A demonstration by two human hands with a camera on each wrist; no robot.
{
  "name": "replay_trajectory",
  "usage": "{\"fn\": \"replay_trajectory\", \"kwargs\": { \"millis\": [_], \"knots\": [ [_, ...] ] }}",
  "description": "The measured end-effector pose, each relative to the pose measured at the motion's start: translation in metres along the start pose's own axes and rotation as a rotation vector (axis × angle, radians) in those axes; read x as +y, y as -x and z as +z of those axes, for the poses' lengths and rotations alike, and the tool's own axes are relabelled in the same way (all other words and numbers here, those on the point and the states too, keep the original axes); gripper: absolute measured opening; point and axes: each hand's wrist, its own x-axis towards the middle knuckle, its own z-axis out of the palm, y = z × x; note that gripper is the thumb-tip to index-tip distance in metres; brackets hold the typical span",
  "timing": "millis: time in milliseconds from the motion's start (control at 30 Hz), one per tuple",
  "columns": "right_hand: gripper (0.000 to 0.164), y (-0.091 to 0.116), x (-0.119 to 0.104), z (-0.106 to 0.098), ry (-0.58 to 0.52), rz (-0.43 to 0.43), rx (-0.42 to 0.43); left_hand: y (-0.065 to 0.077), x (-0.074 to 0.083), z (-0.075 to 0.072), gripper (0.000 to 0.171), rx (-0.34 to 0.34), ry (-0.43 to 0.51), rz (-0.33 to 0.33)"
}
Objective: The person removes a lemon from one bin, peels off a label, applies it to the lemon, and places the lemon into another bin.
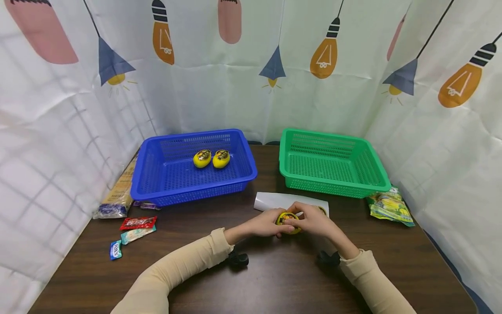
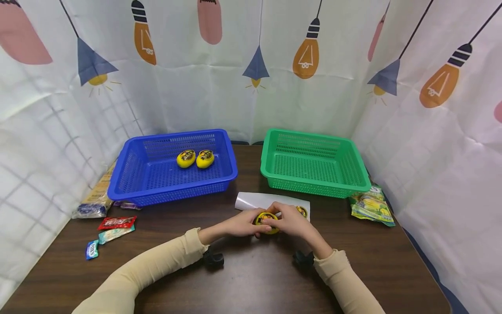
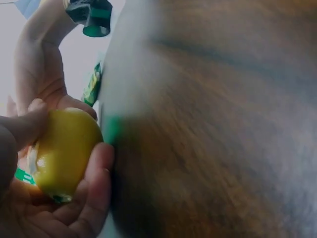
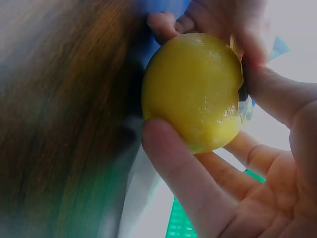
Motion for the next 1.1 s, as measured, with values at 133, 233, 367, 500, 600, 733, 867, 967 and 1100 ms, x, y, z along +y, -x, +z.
{"fn": "replay_trajectory", "kwargs": {
  "millis": [133, 233, 367, 500, 600, 733, 867, 967, 1100],
  "knots": [
    [0.028, -0.0017, 0.0013, -0.0014, -0.013, -0.015, -0.016, -0.0022, -0.004, 0.0003, 0.029, 0.012, -0.037, 0.025],
    [0.026, -0.0018, 0.0038, -0.0014, -0.046, -0.018, -0.027, -0.0032, -0.006, 0.001, 0.032, 0.016, -0.046, 0.026],
    [0.027, -0.0031, 0.0055, 0.0001, -0.085, -0.001, -0.021, -0.0029, -0.0053, -0.001, 0.034, 0.019, -0.057, 0.015],
    [0.028, -0.0051, 0.0032, 0.0009, -0.124, 0.025, -0.003, -0.0026, -0.0027, -0.0058, 0.035, 0.029, -0.082, 0.013],
    [0.027, -0.0059, 0.0017, 0.0008, -0.153, 0.028, 0.002, -0.0033, -0.0019, -0.0075, 0.036, 0.032, -0.099, 0.014],
    [0.024, -0.0058, 0.0023, 0.0009, -0.186, 0.016, -0.004, -0.0032, -0.0017, -0.0067, 0.038, 0.038, -0.101, 0.006],
    [0.024, -0.0063, 0.005, 0.0018, -0.244, 0.025, -0.023, -0.0019, -0.001, -0.0056, 0.038, 0.041, -0.069, -0.014],
    [0.025, -0.0069, 0.0072, 0.0023, -0.282, 0.04, -0.038, -0.0017, -0.001, -0.0046, 0.039, 0.043, -0.051, -0.021],
    [0.026, -0.0065, 0.0093, 0.0017, -0.297, 0.035, -0.051, -0.0015, -0.0013, -0.0025, 0.04, 0.05, -0.058, -0.013]
  ]
}}
